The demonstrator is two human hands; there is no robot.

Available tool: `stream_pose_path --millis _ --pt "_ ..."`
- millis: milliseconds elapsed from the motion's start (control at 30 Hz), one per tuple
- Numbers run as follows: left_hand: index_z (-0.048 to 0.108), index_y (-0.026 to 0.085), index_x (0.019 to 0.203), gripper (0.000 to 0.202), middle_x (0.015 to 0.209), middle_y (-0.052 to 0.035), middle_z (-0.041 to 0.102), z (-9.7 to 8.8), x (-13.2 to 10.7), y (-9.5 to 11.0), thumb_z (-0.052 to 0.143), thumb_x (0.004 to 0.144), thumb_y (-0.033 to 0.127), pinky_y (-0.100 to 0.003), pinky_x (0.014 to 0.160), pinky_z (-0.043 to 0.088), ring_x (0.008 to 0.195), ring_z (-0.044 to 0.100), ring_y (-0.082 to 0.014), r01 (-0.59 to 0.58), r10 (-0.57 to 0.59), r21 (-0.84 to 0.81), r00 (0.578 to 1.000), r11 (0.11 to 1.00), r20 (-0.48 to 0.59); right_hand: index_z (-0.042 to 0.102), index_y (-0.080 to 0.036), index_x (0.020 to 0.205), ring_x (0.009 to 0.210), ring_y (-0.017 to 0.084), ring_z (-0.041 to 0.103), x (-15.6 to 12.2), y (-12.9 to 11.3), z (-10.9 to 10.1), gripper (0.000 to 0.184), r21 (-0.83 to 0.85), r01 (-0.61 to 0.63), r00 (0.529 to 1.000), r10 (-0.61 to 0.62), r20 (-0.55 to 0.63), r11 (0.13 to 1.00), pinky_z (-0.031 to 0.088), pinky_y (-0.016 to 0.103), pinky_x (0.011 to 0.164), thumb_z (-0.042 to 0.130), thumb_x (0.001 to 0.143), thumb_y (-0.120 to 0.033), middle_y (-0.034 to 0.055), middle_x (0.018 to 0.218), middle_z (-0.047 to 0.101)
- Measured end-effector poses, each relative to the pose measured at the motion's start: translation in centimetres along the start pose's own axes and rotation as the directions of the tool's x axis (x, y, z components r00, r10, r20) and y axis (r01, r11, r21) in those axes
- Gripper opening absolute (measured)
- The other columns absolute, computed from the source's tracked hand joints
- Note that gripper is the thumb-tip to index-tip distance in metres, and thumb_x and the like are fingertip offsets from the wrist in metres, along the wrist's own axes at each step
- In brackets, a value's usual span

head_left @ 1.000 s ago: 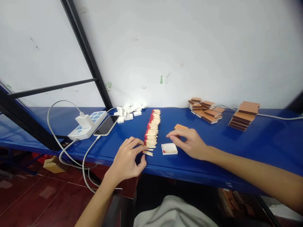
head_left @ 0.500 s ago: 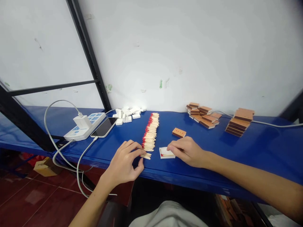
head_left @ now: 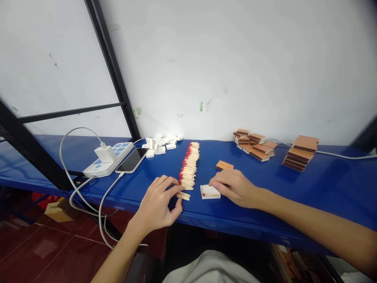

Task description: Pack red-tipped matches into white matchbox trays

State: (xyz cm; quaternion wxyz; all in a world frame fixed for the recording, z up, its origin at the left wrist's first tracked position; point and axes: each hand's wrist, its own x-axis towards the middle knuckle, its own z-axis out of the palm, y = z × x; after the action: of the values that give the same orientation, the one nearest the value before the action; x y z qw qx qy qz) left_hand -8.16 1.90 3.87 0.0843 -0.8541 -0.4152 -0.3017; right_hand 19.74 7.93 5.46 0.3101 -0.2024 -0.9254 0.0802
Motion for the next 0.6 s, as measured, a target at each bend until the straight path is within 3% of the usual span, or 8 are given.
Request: stream_pose_path --millis 367,600 --pt "0.070 0.020 0.103 0.024 0.102 -0.0080 0.066 0.13 0.01 -0.05 0.055 0.085 0.018 -0.042 0.082 0.047 0.090 0.057 -0.0239 -0.010 0.010 0.008 1.000 1.000 0.013 0.069 -0.015 0.104 0.070 0.016 0.056 0.25 -0.69 -0.27 0.027 0.015 -0.020 0.998 0.019 0.064 1.000 0.041 0.029 0.070 0.045 0.101 -0.027 0.0050 0.079 0.065" --pt "0.070 0.019 0.102 0.023 0.101 -0.0079 0.066 0.03 0.09 0.01 0.055 0.085 0.018 -0.041 0.081 0.047 0.089 0.058 -0.0237 -0.010 0.010 0.007 1.000 1.000 0.014 0.069 -0.014 0.106 0.071 0.016 0.055 0.29 -0.65 -0.30 0.028 0.020 -0.034 0.994 0.031 0.102 0.999 0.040 0.030 0.070 0.046 0.101 -0.028 0.0045 0.080 0.064"
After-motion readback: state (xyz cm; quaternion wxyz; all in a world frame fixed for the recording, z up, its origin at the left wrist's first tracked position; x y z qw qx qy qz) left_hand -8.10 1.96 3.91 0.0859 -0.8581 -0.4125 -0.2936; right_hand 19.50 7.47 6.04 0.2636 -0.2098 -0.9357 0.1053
